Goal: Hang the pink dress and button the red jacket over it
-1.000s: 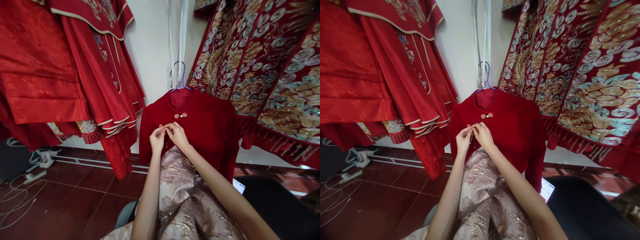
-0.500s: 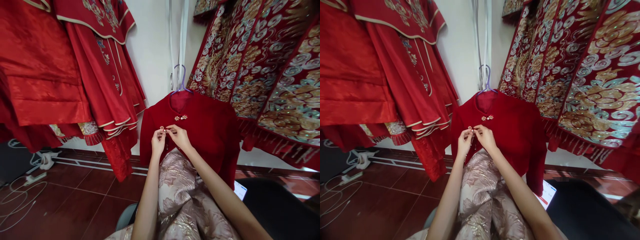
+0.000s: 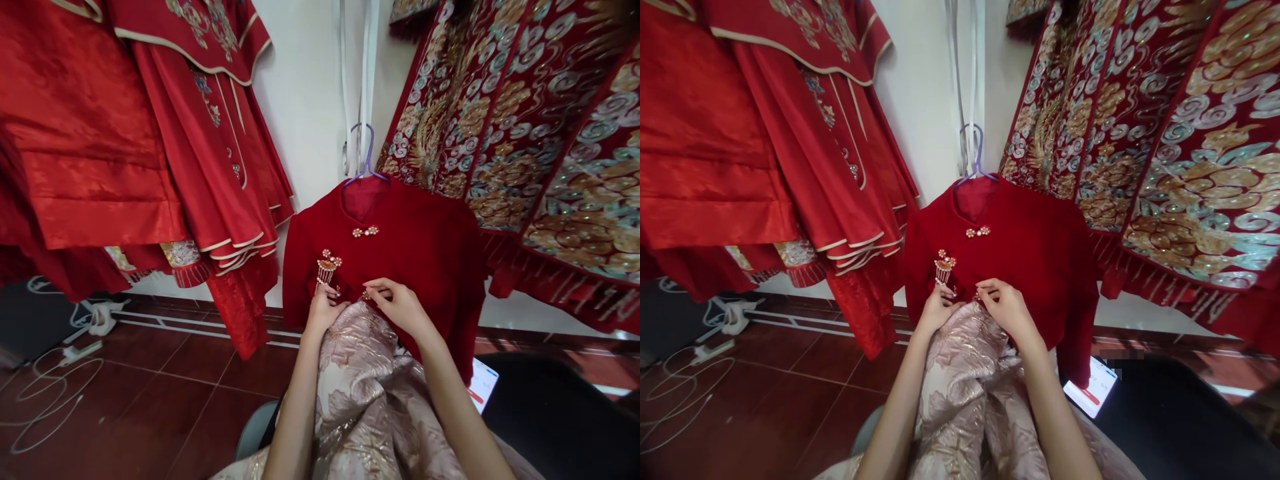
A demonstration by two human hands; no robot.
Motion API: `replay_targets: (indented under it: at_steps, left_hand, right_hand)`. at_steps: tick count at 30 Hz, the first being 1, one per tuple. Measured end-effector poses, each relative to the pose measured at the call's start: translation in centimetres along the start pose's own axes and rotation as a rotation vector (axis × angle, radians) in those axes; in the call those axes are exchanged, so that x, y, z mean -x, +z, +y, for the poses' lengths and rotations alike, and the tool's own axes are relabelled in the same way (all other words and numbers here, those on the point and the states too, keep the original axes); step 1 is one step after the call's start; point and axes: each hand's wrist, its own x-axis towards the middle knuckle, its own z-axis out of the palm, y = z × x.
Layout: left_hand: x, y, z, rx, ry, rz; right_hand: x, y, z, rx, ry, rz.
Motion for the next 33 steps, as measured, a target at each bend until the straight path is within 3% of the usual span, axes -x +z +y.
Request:
replay_targets:
  at_steps: [3,8,15,19,22,27,29,33]
  left_hand:
    - [0.7,1.2,0.8,-0.097,0.049,0.031]
    - [1.1,2.0,1.4,-0.108,0.091,-0.001]
    - [0.9,2.1,1.1,-0.013,0.04,0.032]
    - [1.0,2.0,1.4,-0.011,0.041,-0.006]
    - [1.1,2.0,1.5,0.009,0.058,-0.009]
    - [1.0,2.1,1.0,0.041,0.03,0.004]
    - [0.8,2.3,0.6,0.048,0.003,0.032]
    - [0.6,2.7,0.2,0.103,-0.036,0.094]
  right_hand:
    - [-0.3,0.4,1.9,0.136,0.003,0.051]
    - [-0.8,1.2,3.3,0.128,0.069,0.03]
    - [-0.7,2.9,3.2,0.174,0.12,0.007]
    - [-0.1,2.3,2.4,0.152,0.184,-0.056]
    - [0.4,1.7,0.8,0.006,0.125,-0.079]
    - [-0.4,3.5,-0.5,-0.121,0.001,-0.007]
    - [-1.0,5.0,0.5,-0.112,-0.024,0.014]
    - [-1.2,7.3,3.4,-0.095,-0.082,0.195]
